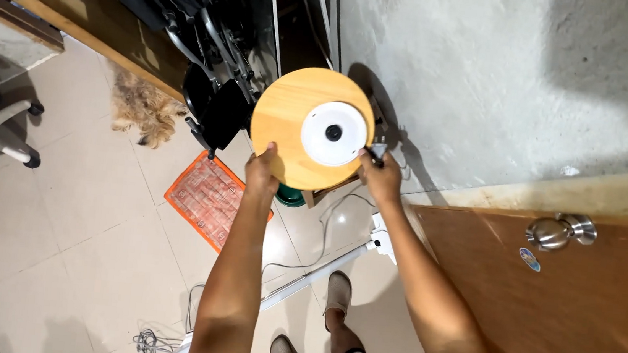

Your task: Assembling and preparing a handheld vacuum cleaner for use.

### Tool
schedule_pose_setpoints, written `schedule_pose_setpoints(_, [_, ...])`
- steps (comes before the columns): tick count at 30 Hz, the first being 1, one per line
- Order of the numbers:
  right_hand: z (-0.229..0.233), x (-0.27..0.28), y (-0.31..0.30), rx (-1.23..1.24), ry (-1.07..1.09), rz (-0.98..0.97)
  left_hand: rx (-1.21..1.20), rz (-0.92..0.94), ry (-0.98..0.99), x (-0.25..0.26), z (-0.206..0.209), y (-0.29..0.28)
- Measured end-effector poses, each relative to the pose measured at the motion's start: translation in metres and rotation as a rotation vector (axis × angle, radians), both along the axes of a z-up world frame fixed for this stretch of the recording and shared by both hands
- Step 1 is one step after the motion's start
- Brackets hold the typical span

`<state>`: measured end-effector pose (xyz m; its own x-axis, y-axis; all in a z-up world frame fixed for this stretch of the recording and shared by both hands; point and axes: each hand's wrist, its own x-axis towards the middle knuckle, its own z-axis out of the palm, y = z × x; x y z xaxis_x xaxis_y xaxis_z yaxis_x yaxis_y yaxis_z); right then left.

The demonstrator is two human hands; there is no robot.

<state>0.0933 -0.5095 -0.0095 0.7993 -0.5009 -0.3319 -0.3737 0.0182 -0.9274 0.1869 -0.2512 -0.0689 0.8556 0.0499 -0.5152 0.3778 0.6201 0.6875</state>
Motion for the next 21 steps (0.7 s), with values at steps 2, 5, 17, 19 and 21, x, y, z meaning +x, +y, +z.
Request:
schedule_pose_setpoints(2, [0.000,0.000,0.009,0.045,0.023,0.019,0.015,0.009,0.003,-0.006,0.008,0.012])
schedule_pose_setpoints(5, [0.005,0.000,0.023,0.015,0.047,0.039,0.048,0.002,0.022,-0.009,0.018,0.030])
schedule_pose_setpoints(17, [0.001,-0.004,0.005,0.124,0.086,0.086,1.114,-0.263,-0.582,-0.040,0.115,-0.060])
schedule_pose_setpoints(19, [-0.016,-0.004,-0.017,0.143,0.180,0.102,1.511,-0.456,-0.908,-0.038,0.111,-0.073])
schedule_pose_setpoints(21, [-0.054,-0.003,-0.046,0.251,0.204,-0.025,1.616,-0.619,-0.967,-0.033,0.102,-0.079])
